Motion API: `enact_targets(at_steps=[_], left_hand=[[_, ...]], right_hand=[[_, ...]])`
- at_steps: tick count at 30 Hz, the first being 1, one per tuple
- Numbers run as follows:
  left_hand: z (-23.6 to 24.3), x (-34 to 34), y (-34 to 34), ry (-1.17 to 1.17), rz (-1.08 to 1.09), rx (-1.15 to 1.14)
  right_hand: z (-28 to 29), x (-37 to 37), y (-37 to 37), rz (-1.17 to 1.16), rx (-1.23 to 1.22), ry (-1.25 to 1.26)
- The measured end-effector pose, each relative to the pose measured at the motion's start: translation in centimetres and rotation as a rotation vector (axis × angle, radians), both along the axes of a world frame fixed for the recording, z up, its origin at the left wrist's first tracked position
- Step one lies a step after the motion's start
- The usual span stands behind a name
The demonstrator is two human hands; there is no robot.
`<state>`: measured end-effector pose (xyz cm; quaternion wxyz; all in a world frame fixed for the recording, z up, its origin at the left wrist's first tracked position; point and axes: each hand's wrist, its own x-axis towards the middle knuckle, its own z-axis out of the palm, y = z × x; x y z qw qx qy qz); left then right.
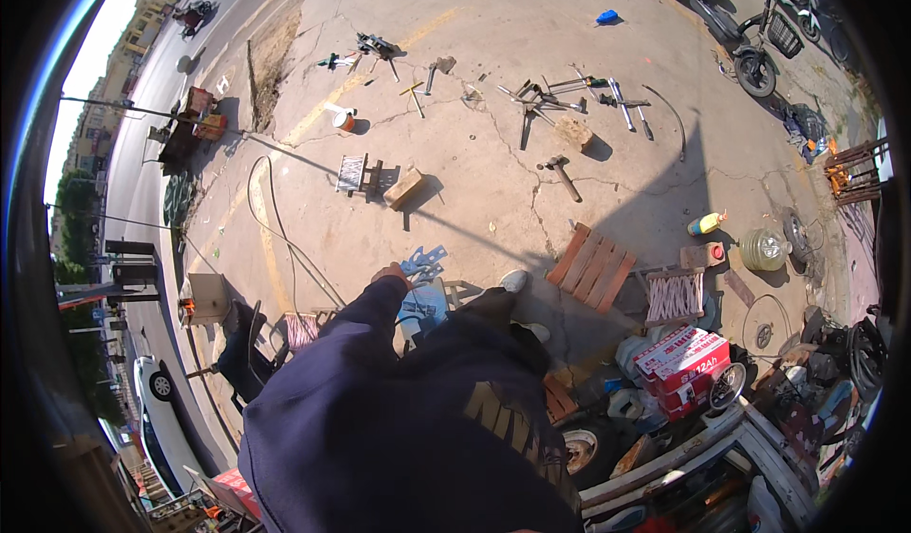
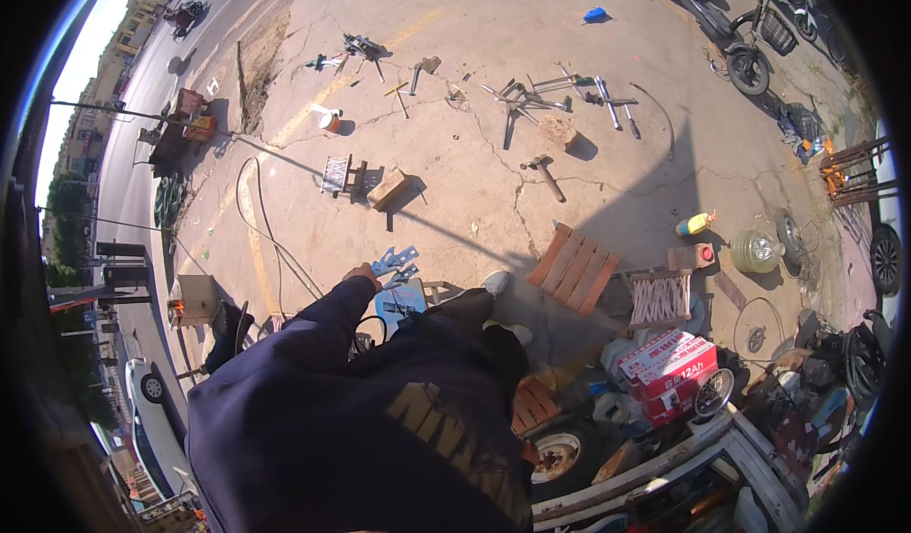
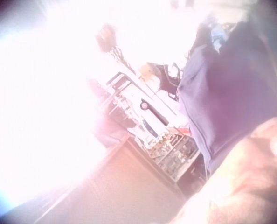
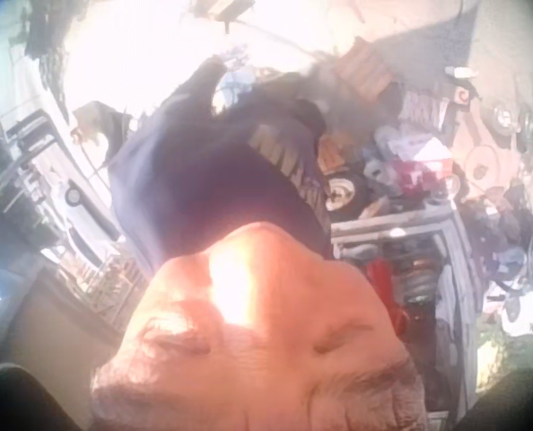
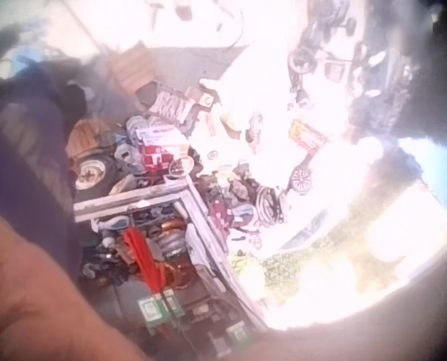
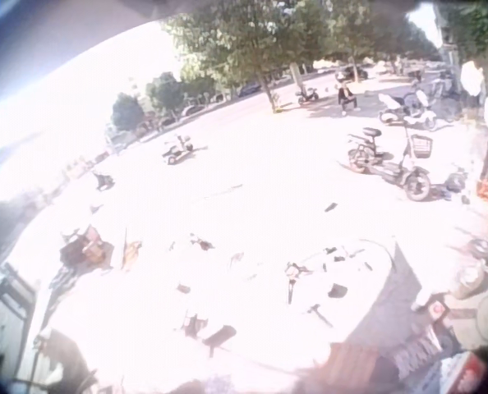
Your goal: The person removes a brake assembly from a motorcycle using a wrench and hammer, then hammers a pin out of the assembly on a brick. The person works in an outdoor area with scattered tools and vehicle parts.
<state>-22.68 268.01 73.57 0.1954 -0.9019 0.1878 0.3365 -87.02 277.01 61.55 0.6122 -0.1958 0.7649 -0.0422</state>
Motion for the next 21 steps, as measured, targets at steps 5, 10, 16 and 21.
enact_targets(at_steps=[5,10,16,21], left_hand=[[-4.4,2.7,0.9,0.126,0.055,-0.12],[-6.7,3.0,1.7,0.147,0.093,-0.29],[-7.6,1.8,1.2,0.156,0.038,-0.391],[-10.7,1.4,8.6,0.156,0.149,-0.211]], right_hand=[[0.2,2.5,-4.6,0.18,-0.027,0.023],[0.8,3.5,-8.0,0.449,-0.045,0.103],[2.6,1.1,-10.3,0.893,-0.127,0.367],[4.6,2.4,-14.1,0.434,-0.293,0.149]])
